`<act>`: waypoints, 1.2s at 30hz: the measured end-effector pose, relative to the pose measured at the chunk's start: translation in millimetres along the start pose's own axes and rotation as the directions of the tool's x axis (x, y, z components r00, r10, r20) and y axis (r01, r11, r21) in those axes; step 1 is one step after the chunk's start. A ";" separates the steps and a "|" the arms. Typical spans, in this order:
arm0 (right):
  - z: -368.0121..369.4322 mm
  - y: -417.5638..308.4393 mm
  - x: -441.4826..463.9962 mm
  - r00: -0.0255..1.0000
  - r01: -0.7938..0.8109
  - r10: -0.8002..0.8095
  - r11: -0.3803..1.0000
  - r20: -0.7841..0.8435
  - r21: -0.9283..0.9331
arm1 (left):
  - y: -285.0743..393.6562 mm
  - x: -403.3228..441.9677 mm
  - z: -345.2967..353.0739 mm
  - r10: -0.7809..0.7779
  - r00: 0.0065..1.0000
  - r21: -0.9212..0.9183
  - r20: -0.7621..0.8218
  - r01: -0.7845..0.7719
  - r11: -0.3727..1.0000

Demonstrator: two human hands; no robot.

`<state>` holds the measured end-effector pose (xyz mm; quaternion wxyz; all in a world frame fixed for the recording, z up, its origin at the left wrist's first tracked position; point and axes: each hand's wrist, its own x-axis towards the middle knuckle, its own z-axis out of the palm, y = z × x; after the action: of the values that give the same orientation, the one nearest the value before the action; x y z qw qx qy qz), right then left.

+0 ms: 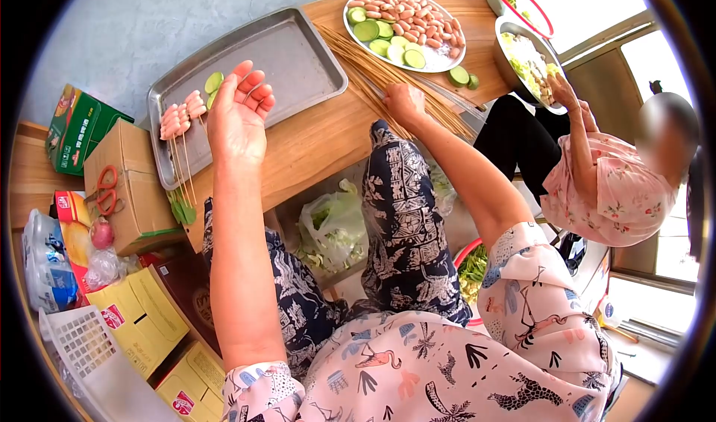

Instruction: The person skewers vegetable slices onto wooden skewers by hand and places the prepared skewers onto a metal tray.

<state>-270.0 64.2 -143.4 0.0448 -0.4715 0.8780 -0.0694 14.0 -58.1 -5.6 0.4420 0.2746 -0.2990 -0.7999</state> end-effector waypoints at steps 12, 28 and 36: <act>-22.5 8.6 10.7 0.971 -0.103 0.056 0.974 0.230 0.200 | -1.4 -3.8 7.3 0.006 1.000 0.031 -0.025 -0.006 0.999; -39.5 46.8 27.6 0.929 -0.339 0.026 0.465 0.370 0.818 | -5.2 -4.4 12.2 -0.026 0.999 0.072 -0.020 0.027 0.997; -26.3 9.5 38.9 0.974 -0.183 0.025 0.668 0.224 0.721 | -12.5 -1.9 14.6 -0.050 0.999 0.093 -0.015 0.051 0.994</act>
<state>-303.0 39.0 -119.6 0.3210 -0.3666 0.7918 -0.3683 -2.1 -47.5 -4.5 0.4102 0.3074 -0.3261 -0.7943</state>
